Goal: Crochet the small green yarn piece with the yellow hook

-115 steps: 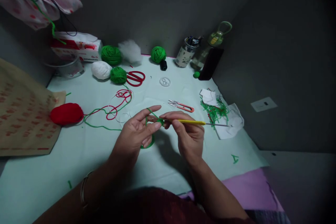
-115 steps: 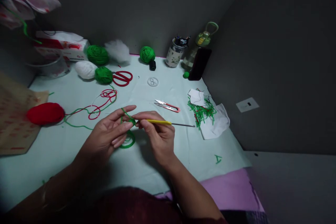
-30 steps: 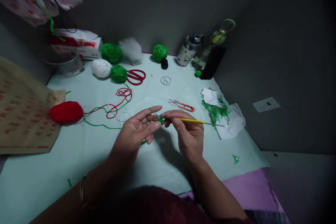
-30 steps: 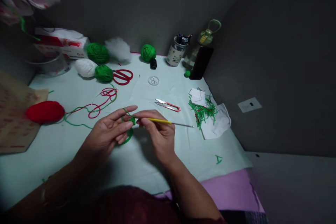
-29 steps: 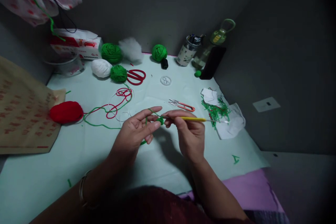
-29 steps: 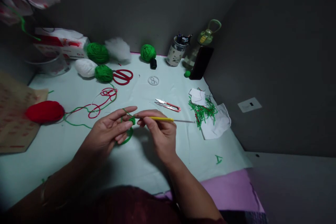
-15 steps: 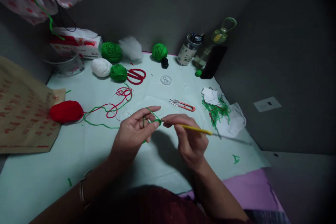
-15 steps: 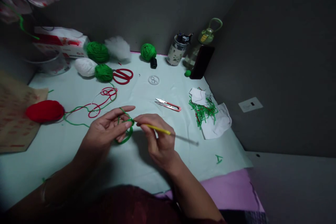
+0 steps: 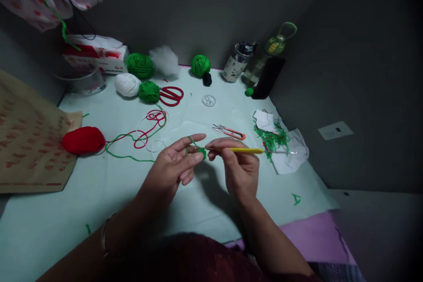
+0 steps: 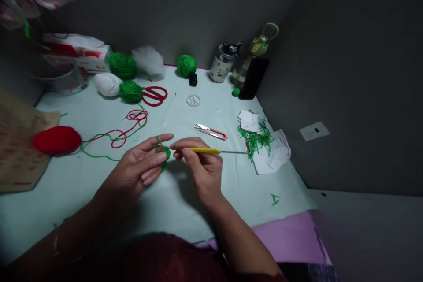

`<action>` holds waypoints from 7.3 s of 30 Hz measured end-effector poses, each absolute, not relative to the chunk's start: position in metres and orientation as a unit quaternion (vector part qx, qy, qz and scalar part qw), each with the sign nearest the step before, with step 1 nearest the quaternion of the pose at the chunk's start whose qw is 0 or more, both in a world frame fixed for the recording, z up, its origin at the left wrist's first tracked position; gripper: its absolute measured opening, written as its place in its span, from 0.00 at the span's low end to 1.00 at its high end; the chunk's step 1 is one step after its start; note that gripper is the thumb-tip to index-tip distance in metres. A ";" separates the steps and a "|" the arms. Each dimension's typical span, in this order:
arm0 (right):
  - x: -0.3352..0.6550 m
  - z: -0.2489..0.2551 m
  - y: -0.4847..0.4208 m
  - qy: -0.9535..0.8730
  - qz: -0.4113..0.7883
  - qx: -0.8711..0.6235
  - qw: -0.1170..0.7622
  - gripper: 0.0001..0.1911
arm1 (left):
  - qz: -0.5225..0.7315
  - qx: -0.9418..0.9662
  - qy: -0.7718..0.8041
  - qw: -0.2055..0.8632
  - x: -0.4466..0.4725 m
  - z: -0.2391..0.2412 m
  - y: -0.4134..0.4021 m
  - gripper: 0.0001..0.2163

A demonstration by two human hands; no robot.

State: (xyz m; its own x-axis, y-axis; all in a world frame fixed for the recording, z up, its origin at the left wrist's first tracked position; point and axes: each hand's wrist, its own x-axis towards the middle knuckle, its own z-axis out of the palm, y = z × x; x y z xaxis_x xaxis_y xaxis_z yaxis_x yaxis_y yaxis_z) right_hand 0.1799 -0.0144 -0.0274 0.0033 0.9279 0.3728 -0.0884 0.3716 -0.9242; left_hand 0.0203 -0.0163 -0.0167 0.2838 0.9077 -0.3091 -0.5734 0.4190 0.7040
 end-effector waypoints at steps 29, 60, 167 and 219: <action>0.185 -0.028 -0.009 -0.513 0.525 -0.340 0.588 0.09 | 0.486 0.315 0.408 0.706 0.018 -0.017 -0.016 0.16; 0.180 -0.028 -0.023 -0.755 0.141 -0.390 0.508 0.17 | 0.466 0.197 0.349 0.789 0.023 -0.018 -0.014 0.17; 0.180 -0.028 -0.022 -0.762 0.163 -0.326 0.536 0.12 | 0.515 0.354 0.481 0.615 0.022 -0.014 -0.019 0.20; 0.183 -0.033 -0.011 -0.508 0.519 -0.344 0.595 0.08 | 0.477 0.291 0.392 0.731 0.021 -0.021 -0.018 0.20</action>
